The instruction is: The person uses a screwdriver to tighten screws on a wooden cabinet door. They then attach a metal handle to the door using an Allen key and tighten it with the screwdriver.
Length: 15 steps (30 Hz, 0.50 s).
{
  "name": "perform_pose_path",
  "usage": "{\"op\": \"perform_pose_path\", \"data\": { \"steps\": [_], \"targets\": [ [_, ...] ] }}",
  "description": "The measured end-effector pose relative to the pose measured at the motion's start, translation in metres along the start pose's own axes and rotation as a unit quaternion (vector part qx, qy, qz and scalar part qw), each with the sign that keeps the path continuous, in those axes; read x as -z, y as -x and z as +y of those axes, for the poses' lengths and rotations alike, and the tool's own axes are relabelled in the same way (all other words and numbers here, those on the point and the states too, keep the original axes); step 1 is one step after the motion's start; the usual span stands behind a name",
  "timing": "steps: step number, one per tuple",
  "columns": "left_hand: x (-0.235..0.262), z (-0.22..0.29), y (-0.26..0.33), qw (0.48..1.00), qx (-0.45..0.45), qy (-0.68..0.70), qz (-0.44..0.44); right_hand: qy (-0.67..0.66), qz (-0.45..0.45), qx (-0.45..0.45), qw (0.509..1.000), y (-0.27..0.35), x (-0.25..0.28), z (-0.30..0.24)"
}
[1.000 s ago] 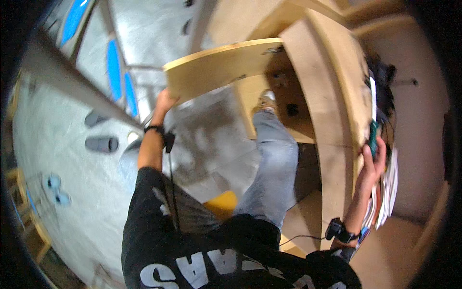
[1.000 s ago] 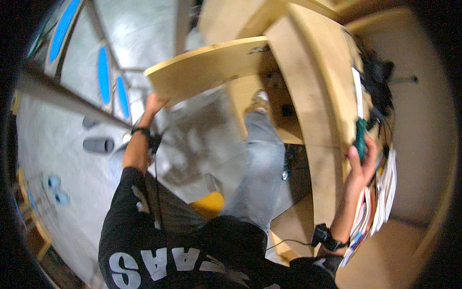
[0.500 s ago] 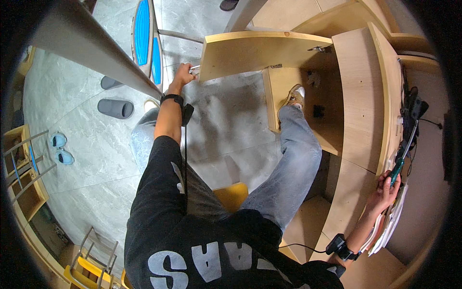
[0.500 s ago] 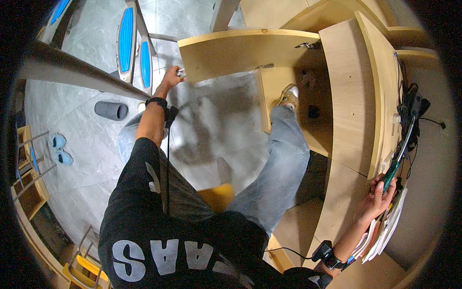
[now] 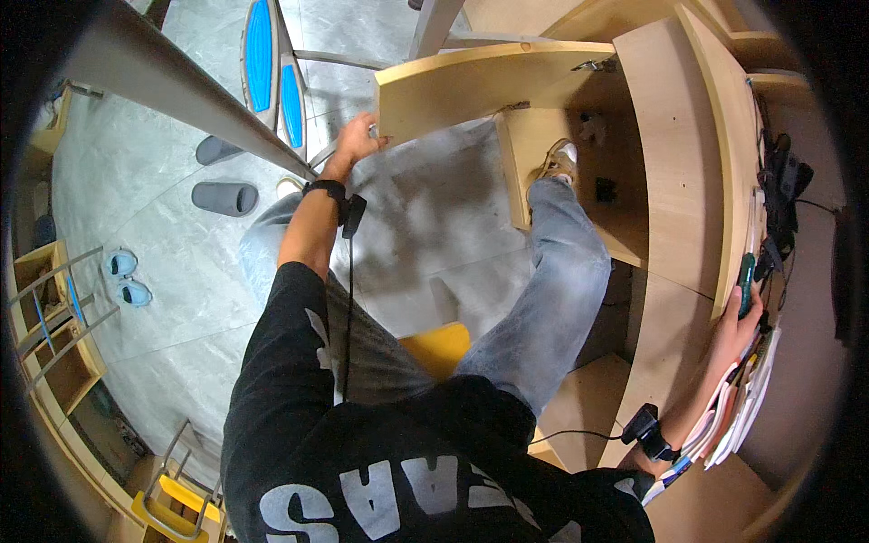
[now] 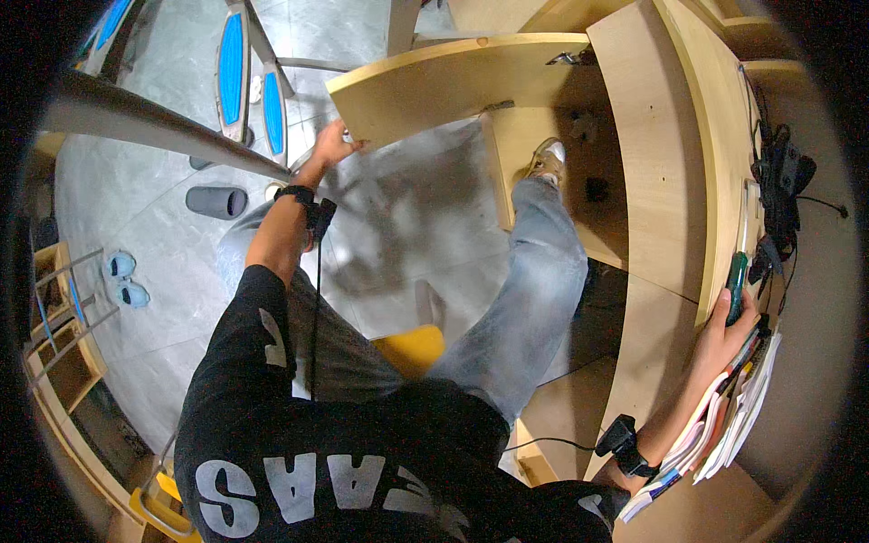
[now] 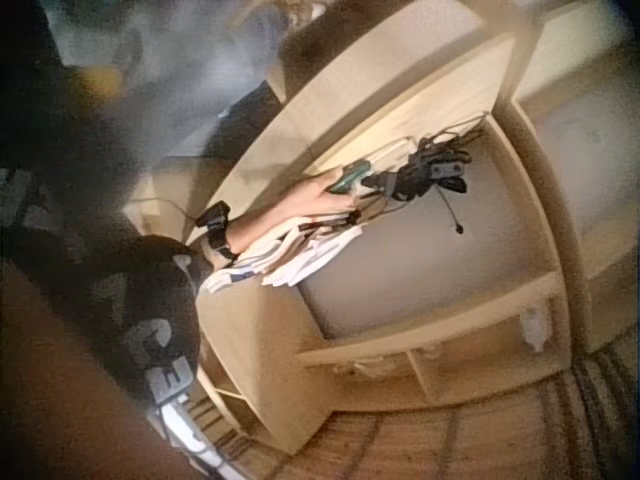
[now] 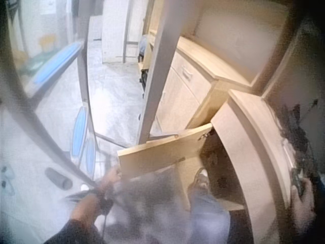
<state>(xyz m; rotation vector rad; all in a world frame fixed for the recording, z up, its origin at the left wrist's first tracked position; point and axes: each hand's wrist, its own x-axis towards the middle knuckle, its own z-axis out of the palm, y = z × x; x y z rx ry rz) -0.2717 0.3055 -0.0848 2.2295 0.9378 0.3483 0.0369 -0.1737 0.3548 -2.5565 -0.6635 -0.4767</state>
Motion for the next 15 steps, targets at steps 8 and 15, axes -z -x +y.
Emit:
{"op": "perform_pose_path", "data": {
  "steps": [8, 15],
  "targets": [
    [-0.036, 0.023, 0.025, 0.997, -0.04, -0.031, -0.058, 0.106, 0.158, 0.194, 0.963, 0.03, 0.009, -0.072],
    [-0.064, 0.06, 0.065, 1.0, -0.018, -0.01, 0.022, -0.45, -0.593, -0.105, 0.659, 0.131, -0.19, -0.145]
  ]
}}
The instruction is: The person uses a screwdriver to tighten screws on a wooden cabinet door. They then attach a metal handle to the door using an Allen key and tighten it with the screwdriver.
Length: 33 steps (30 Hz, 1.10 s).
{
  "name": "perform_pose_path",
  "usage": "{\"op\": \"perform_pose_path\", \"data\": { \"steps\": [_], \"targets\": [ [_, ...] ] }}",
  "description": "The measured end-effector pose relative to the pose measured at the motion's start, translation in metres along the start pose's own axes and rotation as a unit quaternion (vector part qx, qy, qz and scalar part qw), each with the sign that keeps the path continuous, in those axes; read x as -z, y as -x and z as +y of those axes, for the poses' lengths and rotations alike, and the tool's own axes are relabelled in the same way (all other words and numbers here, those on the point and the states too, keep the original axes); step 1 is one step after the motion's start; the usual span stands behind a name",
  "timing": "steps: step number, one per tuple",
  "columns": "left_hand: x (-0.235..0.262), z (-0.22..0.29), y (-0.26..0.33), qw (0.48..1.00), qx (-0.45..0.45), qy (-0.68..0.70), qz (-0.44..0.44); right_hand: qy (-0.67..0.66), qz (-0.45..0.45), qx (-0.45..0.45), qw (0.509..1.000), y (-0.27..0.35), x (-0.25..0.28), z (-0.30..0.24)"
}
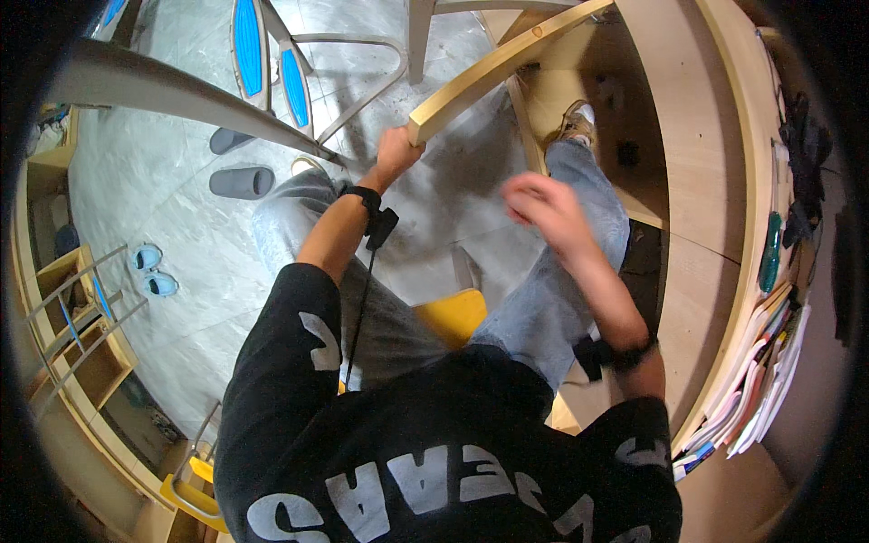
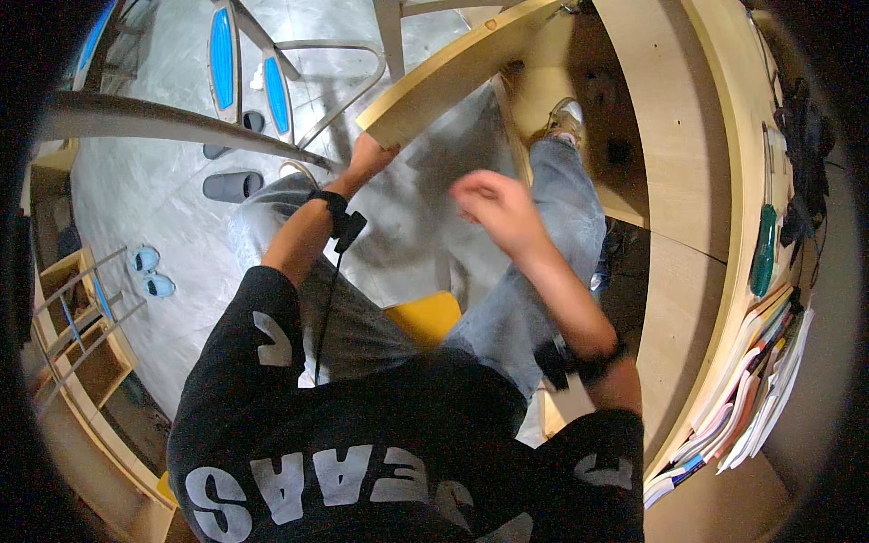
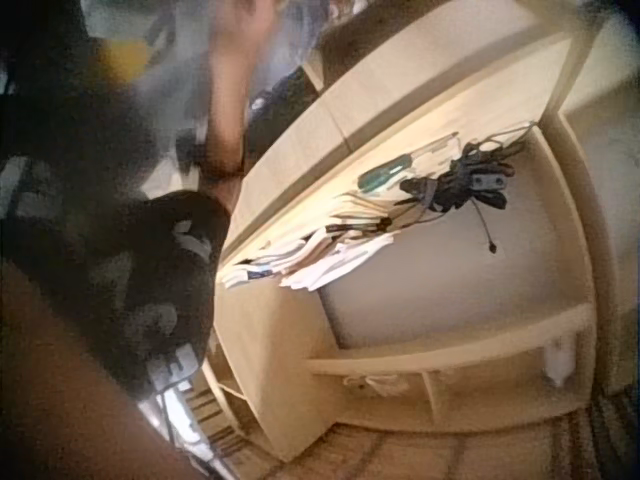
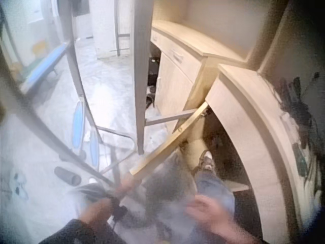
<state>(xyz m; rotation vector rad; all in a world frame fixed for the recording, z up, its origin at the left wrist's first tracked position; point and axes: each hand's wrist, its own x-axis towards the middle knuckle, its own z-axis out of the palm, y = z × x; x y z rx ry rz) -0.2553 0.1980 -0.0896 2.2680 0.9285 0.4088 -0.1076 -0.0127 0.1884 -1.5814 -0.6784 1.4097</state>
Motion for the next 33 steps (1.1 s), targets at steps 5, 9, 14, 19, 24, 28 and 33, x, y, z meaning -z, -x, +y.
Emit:
{"op": "perform_pose_path", "data": {
  "steps": [5, 9, 14, 19, 24, 28, 33],
  "targets": [
    [-0.005, 0.011, 0.013, 0.999, -0.009, 0.022, 0.04, -0.111, -0.005, -0.231, 0.967, -0.126, 0.0, 0.095],
    [-0.008, 0.003, 0.007, 0.996, -0.03, 0.038, 0.07, -0.088, -0.036, -0.189, 0.977, -0.18, -0.005, 0.143],
    [-0.008, 0.006, 0.007, 0.993, 0.019, 0.094, 0.069, -0.194, -0.007, -0.209, 0.958, -0.217, -0.038, 0.171],
    [0.001, 0.018, 0.012, 0.99, 0.059, 0.127, 0.032, -0.281, 0.05, -0.201, 0.937, -0.232, -0.054, 0.186],
    [0.013, 0.021, 0.009, 0.993, 0.035, 0.104, -0.034, -0.318, 0.064, -0.154, 0.933, -0.237, -0.054, 0.204],
    [0.021, 0.016, 0.009, 0.983, 0.086, 0.123, -0.105, -0.328, 0.043, -0.127, 0.935, -0.235, -0.047, 0.21],
    [0.028, 0.006, 0.004, 0.982, 0.037, 0.056, -0.177, -0.353, 0.056, -0.134, 0.924, -0.238, -0.046, 0.213]
  ]
}}
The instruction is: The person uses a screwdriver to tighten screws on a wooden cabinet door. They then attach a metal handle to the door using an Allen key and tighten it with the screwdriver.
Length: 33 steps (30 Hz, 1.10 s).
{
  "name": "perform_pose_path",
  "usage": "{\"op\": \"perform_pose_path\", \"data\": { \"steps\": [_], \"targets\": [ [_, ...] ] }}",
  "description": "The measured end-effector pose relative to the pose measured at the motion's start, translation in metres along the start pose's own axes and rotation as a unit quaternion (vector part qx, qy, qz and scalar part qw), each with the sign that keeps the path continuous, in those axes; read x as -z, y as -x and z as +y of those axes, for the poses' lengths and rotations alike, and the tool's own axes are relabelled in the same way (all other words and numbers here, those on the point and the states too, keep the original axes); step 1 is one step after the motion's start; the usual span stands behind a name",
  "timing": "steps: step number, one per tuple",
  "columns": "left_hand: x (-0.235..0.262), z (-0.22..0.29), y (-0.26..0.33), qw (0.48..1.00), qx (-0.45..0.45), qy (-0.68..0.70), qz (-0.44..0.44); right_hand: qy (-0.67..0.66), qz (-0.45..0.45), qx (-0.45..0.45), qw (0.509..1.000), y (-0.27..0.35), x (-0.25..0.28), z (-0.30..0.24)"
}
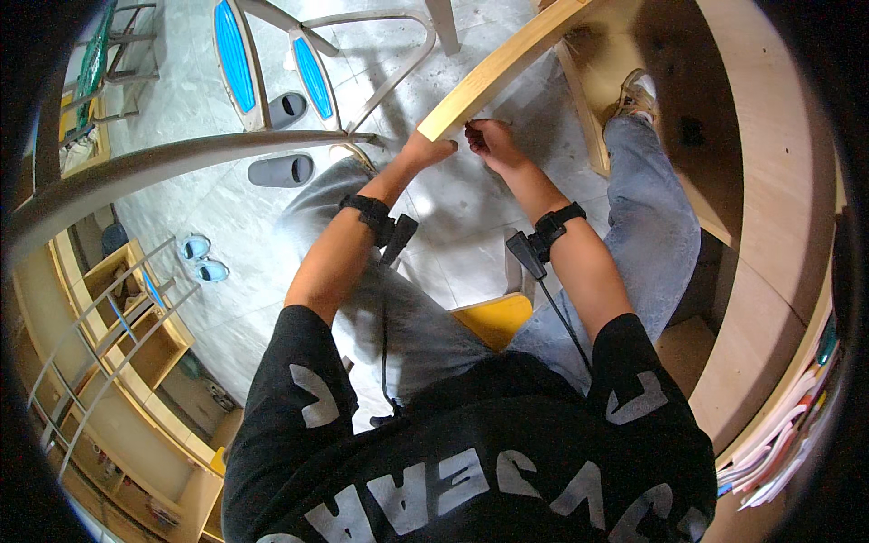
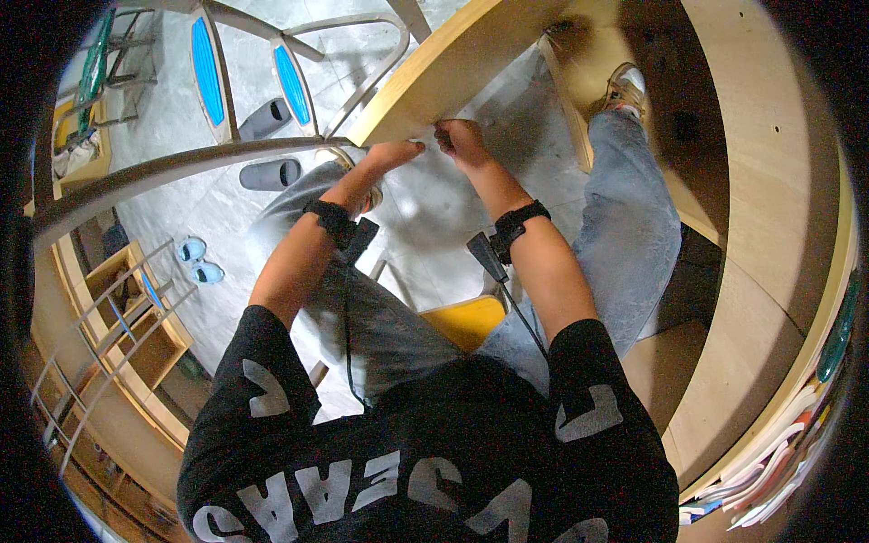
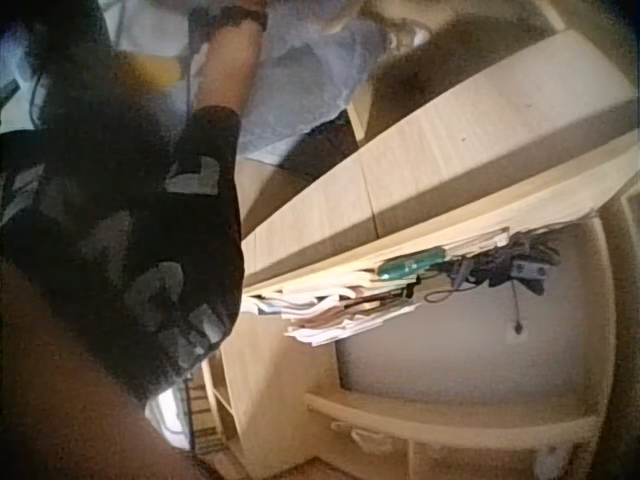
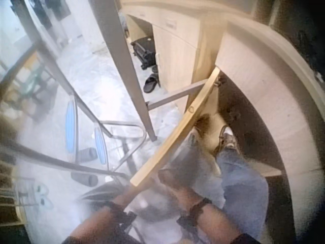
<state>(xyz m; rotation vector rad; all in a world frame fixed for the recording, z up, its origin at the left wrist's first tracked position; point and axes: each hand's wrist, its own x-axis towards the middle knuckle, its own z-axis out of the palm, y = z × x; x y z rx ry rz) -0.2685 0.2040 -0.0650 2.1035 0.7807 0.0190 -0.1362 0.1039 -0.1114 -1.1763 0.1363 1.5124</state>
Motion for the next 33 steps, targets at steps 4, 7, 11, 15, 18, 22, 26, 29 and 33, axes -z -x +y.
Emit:
{"op": "perform_pose_path", "data": {
  "steps": [4, 7, 11, 15, 18, 22, 26, 29, 33],
  "targets": [
    [0.015, -0.013, -0.01, 0.984, -0.149, 0.085, -0.055, -0.115, -0.042, -0.049, 0.991, -0.002, 0.007, 0.004],
    [0.016, -0.017, -0.014, 0.974, -0.227, 0.002, 0.001, -0.182, -0.133, -0.062, 0.972, -0.001, 0.011, 0.005],
    [0.01, -0.014, -0.01, 0.885, 0.124, 0.44, -0.086, -0.203, -0.076, -0.051, 0.975, 0.012, 0.017, 0.003],
    [0.012, -0.011, -0.008, 0.942, 0.079, 0.314, -0.086, -0.311, -0.225, -0.091, 0.919, 0.024, 0.025, -0.002],
    [0.005, -0.01, -0.015, 0.941, 0.118, 0.314, -0.051, -0.245, -0.237, -0.03, 0.94, 0.03, 0.028, 0.0],
    [-0.003, -0.014, -0.028, 0.924, 0.153, 0.349, -0.025, -0.257, -0.2, -0.05, 0.944, 0.035, 0.025, -0.004],
    [-0.003, -0.016, -0.028, 0.957, 0.126, 0.261, 0.004, -0.279, -0.271, -0.055, 0.919, 0.041, 0.01, -0.016],
    [-0.002, -0.013, -0.024, 0.963, 0.097, 0.251, 0.036, -0.245, -0.158, -0.036, 0.956, 0.055, -0.003, -0.023],
    [0.0, -0.013, -0.019, 0.956, 0.067, 0.285, -0.004, -0.13, 0.023, 0.014, 0.991, 0.07, -0.01, -0.022]
  ]
}}
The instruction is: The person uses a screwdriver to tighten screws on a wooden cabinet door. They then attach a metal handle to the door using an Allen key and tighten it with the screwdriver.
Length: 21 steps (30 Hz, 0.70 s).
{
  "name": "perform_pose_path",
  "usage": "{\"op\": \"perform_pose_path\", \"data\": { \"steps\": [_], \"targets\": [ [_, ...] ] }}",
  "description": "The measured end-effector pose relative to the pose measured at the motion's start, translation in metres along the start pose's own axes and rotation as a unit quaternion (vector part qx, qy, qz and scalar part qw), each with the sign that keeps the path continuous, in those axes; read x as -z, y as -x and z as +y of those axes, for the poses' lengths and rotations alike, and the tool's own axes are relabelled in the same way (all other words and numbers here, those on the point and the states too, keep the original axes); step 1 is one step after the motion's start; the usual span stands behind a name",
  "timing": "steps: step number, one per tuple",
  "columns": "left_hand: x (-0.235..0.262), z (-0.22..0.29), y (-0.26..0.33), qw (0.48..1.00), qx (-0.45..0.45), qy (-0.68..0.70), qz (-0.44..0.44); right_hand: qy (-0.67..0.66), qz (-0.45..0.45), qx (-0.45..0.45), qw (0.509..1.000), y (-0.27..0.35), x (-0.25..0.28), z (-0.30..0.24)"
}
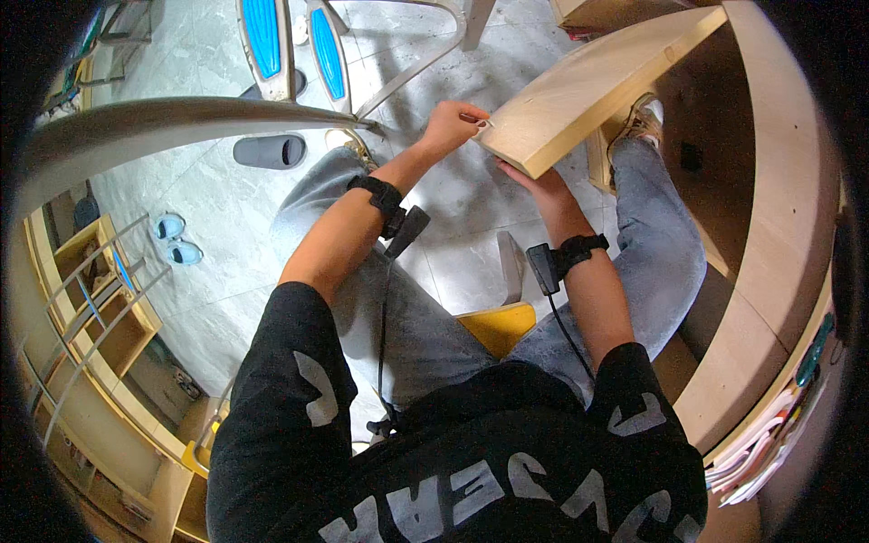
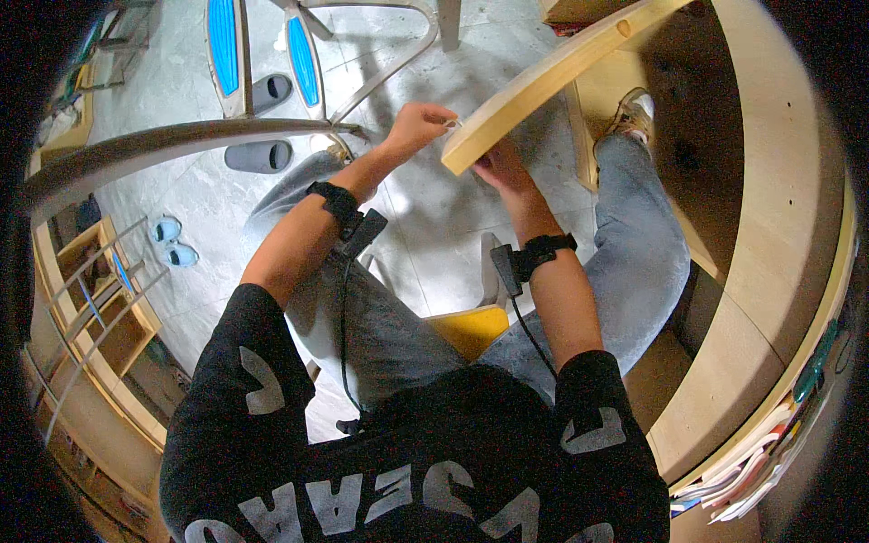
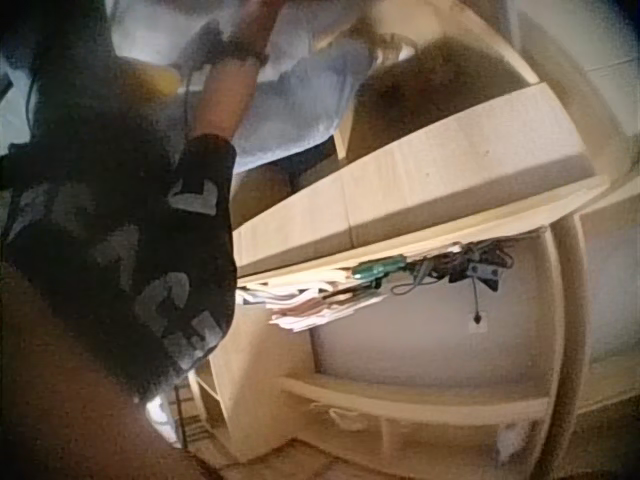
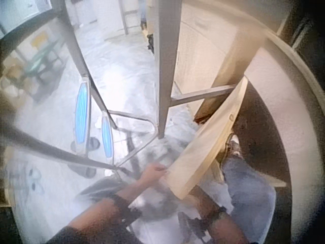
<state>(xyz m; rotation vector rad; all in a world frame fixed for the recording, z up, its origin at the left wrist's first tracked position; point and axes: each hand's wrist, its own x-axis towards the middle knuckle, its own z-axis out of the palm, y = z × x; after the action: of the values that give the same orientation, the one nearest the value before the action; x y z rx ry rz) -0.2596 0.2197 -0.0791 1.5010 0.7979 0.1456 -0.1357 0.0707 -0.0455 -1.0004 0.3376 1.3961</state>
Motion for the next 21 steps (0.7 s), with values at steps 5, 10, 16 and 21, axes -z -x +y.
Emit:
{"op": "perform_pose_path", "data": {
  "steps": [5, 10, 16, 21],
  "targets": [
    [0.0, 0.003, 0.004, 0.992, -0.076, -0.005, -0.096, 0.046, -0.083, 0.094, 0.991, -0.035, 0.016, 0.013],
    [0.0, 0.004, 0.007, 0.981, -0.087, -0.119, -0.129, 0.351, -0.119, 0.309, 0.876, -0.057, 0.042, 0.023],
    [-0.004, -0.006, 0.001, 0.935, -0.178, -0.299, -0.065, 0.071, -0.167, -0.01, 0.983, -0.065, 0.043, 0.021],
    [-0.004, -0.002, 0.001, 0.903, -0.248, -0.35, -0.004, 0.298, -0.137, 0.169, 0.929, -0.066, 0.031, 0.024]
  ]
}}
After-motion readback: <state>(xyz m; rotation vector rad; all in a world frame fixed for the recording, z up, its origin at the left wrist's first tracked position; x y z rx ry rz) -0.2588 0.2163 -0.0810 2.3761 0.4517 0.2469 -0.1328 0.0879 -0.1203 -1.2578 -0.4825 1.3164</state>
